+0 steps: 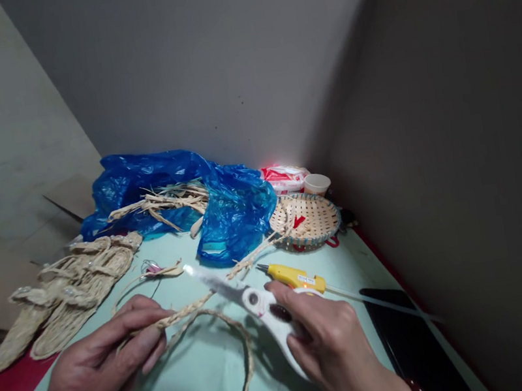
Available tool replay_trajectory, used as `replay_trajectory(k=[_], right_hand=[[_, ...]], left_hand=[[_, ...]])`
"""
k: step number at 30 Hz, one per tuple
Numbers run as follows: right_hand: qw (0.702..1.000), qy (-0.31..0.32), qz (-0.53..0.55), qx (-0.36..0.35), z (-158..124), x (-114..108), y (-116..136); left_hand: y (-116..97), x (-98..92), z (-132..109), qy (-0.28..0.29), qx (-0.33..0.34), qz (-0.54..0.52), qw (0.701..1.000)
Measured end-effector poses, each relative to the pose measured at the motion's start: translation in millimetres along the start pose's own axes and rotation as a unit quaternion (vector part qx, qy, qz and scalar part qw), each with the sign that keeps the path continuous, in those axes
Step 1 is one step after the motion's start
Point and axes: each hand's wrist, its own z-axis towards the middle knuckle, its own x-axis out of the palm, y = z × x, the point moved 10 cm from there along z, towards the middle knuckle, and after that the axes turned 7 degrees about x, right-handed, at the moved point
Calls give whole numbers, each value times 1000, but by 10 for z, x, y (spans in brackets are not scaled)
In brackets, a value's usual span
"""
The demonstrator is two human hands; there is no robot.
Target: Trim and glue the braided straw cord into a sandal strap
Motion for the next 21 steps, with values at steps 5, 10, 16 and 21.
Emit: replay_trajectory(k=[5, 10, 16, 21], right_hand=[[920, 35, 236, 312, 8, 220, -454], [757, 63, 512, 400, 122, 472, -219], [736, -10, 576, 355, 339, 308, -46], [737, -49, 605, 297, 415, 138, -21]], left_hand=[[-47, 44, -25, 3, 3, 26, 1000], [-364, 235, -112, 43, 182, 172, 967], [-612, 557, -373, 112, 355, 283, 884], [-434, 730, -43, 205, 122, 282, 929]])
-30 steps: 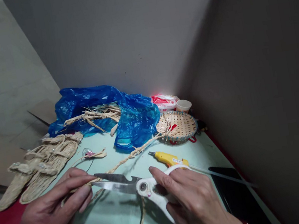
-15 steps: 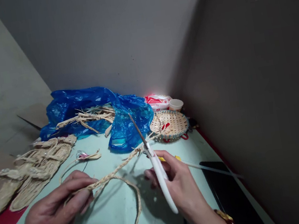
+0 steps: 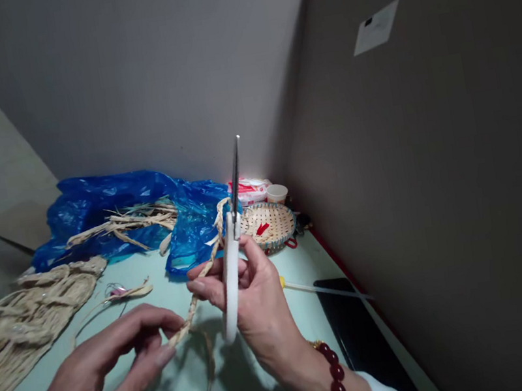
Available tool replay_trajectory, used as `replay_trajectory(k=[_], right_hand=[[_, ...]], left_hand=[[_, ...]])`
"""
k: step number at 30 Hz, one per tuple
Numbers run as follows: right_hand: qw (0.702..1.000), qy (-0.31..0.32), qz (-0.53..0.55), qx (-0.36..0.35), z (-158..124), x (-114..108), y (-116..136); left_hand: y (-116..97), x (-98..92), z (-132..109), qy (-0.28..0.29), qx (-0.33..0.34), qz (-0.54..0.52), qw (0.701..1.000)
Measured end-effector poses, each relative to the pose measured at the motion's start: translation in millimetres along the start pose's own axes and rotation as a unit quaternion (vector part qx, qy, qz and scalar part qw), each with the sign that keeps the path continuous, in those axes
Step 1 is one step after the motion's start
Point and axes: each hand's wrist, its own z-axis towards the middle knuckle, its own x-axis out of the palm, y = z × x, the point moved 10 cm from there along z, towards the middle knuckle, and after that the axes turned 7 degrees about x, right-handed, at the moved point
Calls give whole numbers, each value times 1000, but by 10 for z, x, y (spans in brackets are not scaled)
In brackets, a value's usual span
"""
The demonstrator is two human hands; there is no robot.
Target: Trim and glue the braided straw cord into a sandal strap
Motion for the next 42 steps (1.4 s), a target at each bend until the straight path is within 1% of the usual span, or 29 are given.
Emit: replay_trajectory(k=[1, 3, 5, 7, 10, 13, 15, 17, 20, 23, 26, 30, 31, 33, 35, 37, 39, 42], right_hand=[[1000, 1, 5, -8, 4, -12, 16], [1000, -4, 12, -15, 22, -57, 22], [1000, -13, 18, -15, 51, -112, 13], [999, -22, 28, -4, 83, -167, -12], [998, -29, 49, 31, 120, -217, -81], [996, -32, 59, 64, 141, -226, -141], [994, -36, 59, 79, 150, -226, -174], [993, -35, 58, 92, 158, -223, -210], [993, -28, 56, 98, 168, -216, -257], [994, -17, 46, 96, 178, -210, -287], [994, -16, 40, 96, 195, -221, -295], [995, -21, 44, 87, 237, -270, -254], [995, -23, 40, 84, 246, -286, -241], [997, -29, 24, 71, 259, -316, -209], [998, -31, 4, 54, 256, -313, -181], [998, -22, -7, 55, 236, -257, -200], [997, -7, 2, 71, 203, -168, -250], [997, -5, 11, 74, 159, -80, -269]], left_hand=[[57, 68, 50, 38, -51, -44, 997], [89, 211, 121, 97, -107, -135, 980], [90, 306, 172, 113, -128, -205, 964], [116, 349, 196, 92, -140, -246, 955], [170, 407, 174, 53, -155, -303, 939], [252, 498, 117, 40, -191, -356, 914], [300, 532, 100, 32, -206, -377, 903], [323, 530, 113, 22, -199, -381, 903], [343, 507, 142, 12, -186, -363, 913], [388, 466, 155, -14, -198, -359, 912], [416, 436, 159, -37, -213, -382, 899], [403, 480, 128, -24, -237, -418, 877], [394, 483, 124, -20, -237, -416, 878], [372, 448, 142, -27, -218, -404, 888], [367, 373, 177, -54, -190, -381, 903], [376, 299, 210, -85, -164, -363, 913], [388, 256, 229, -104, -148, -344, 921], [387, 269, 225, -92, -145, -305, 937]])
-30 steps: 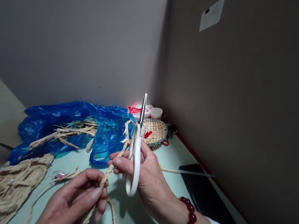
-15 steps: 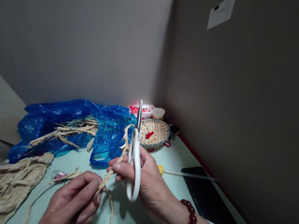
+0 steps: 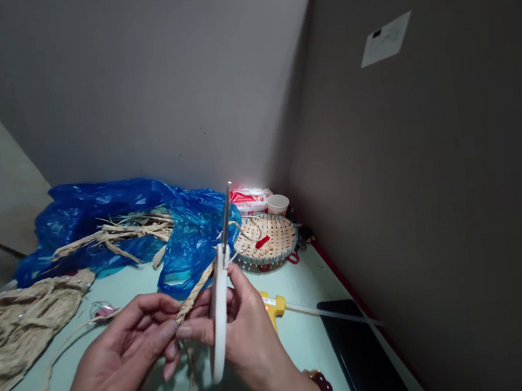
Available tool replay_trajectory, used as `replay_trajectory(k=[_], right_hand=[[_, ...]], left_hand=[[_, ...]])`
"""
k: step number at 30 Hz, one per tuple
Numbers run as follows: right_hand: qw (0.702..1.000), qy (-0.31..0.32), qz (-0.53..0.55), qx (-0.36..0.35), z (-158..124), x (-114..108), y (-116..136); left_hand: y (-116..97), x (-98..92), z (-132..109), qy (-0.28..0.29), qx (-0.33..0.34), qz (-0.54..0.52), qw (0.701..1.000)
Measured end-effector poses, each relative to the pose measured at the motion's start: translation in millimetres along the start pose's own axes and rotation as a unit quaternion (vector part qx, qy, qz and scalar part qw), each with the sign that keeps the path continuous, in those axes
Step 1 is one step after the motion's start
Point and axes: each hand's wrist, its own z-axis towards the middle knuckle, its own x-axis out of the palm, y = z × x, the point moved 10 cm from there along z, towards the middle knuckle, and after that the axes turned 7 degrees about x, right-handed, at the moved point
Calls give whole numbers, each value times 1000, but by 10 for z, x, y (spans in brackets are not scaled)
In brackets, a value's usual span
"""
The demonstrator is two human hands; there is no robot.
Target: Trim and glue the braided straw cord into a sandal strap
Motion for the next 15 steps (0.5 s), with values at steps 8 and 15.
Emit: replay_trajectory(k=[8, 15], right_hand=[[1000, -14, -24, -13, -17, -40, 69], [999, -27, -38, -8, -48, -43, 79]], left_hand=[[-114, -10, -64, -19, 30, 65, 997], [-103, -78, -94, -63, 33, 106, 992]])
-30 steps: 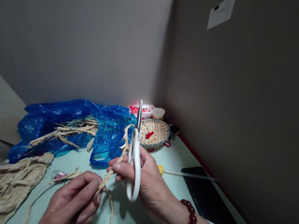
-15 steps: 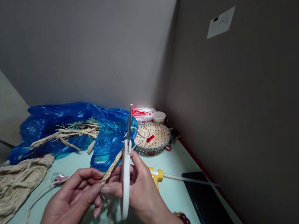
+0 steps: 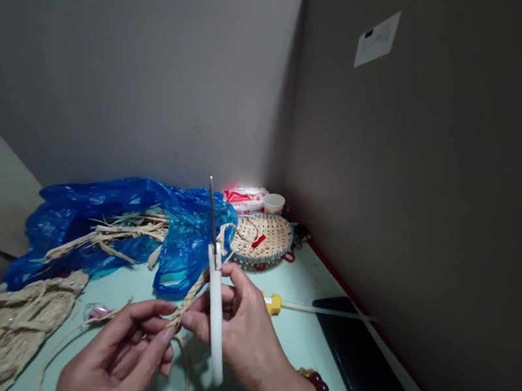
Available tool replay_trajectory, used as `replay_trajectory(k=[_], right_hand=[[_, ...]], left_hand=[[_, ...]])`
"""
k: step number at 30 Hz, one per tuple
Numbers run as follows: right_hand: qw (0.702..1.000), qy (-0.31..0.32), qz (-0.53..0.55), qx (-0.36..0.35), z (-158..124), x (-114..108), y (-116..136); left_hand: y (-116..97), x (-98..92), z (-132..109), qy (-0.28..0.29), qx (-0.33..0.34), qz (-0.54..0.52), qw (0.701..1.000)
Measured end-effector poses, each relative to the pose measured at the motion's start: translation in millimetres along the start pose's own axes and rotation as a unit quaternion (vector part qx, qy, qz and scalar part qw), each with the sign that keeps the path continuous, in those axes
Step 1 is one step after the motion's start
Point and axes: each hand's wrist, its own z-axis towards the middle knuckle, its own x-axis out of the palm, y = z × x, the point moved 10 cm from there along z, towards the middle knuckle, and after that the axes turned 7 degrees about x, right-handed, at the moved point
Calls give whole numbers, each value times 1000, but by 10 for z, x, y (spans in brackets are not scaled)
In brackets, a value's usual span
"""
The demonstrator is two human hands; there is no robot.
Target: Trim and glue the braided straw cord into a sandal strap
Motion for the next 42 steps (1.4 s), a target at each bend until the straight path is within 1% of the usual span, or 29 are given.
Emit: replay_trajectory(k=[2, 6, 11, 14, 18, 20, 23, 24, 26, 27, 29, 30, 31, 32, 33, 34, 36, 37, 38, 39, 40, 42], right_hand=[[1000, -4, -16, -9, -6, 2, 12], [1000, -4, -24, -13, -8, 32, -22], [999, -19, -28, -5, 0, 12, -82], [999, -26, -29, -21, -6, -8, -50], [999, -33, -17, -32, -16, -28, -25], [999, -39, -17, -28, -17, -33, -37], [998, -40, -32, -20, -14, -16, -67], [998, -41, -44, -18, -13, -13, -76], [995, -46, -81, -22, -8, -25, -67], [992, -48, -111, -31, -3, -38, -46], [979, -53, -185, -67, 10, -83, 43], [967, -56, -230, -97, 16, -113, 113], [949, -61, -278, -139, 13, -145, 205], [924, -67, -325, -192, -2, -172, 314], [889, -71, -376, -253, -34, -185, 427], [841, -72, -425, -326, -96, -172, 543], [738, -55, -515, -433, -204, -119, 666], [691, -49, -548, -468, -244, -104, 702], [654, -48, -572, -493, -274, -102, 737], [624, -47, -588, -513, -302, -98, 771], [599, -48, -601, -526, -323, -96, 803], [563, -54, -621, -543, -356, -90, 855]], left_hand=[[-4, -21, 0, -5, 18, 17, 1000], [-50, -50, -11, -12, 76, 71, 994], [-189, -109, -60, -46, 161, 158, 973], [-222, -88, -53, -32, 190, 206, 959], [-271, -35, -34, 3, 237, 243, 941], [-338, -28, -50, 2, 269, 254, 929], [-451, -56, -82, -26, 302, 250, 920], [-465, -55, -77, -26, 300, 240, 923], [-432, -87, -19, -31, 255, 206, 944], [-372, -114, 32, -31, 207, 177, 962], [-216, -130, 122, -11, 95, 95, 991], [-151, -128, 151, 1, 43, 46, 998], [-112, -120, 170, 14, 3, -2, 1000], [-98, -120, 184, 21, -25, -45, 998], [-103, -136, 198, 21, -41, -79, 996], [-116, -160, 211, 17, -49, -106, 993], [-142, -212, 231, 4, -52, -142, 989], [-154, -243, 239, -7, -48, -151, 987], [-166, -273, 243, -19, -42, -157, 987], [-178, -298, 246, -31, -36, -160, 986], [-188, -315, 245, -39, -31, -162, 985], [-211, -335, 242, -52, -22, -167, 984]])
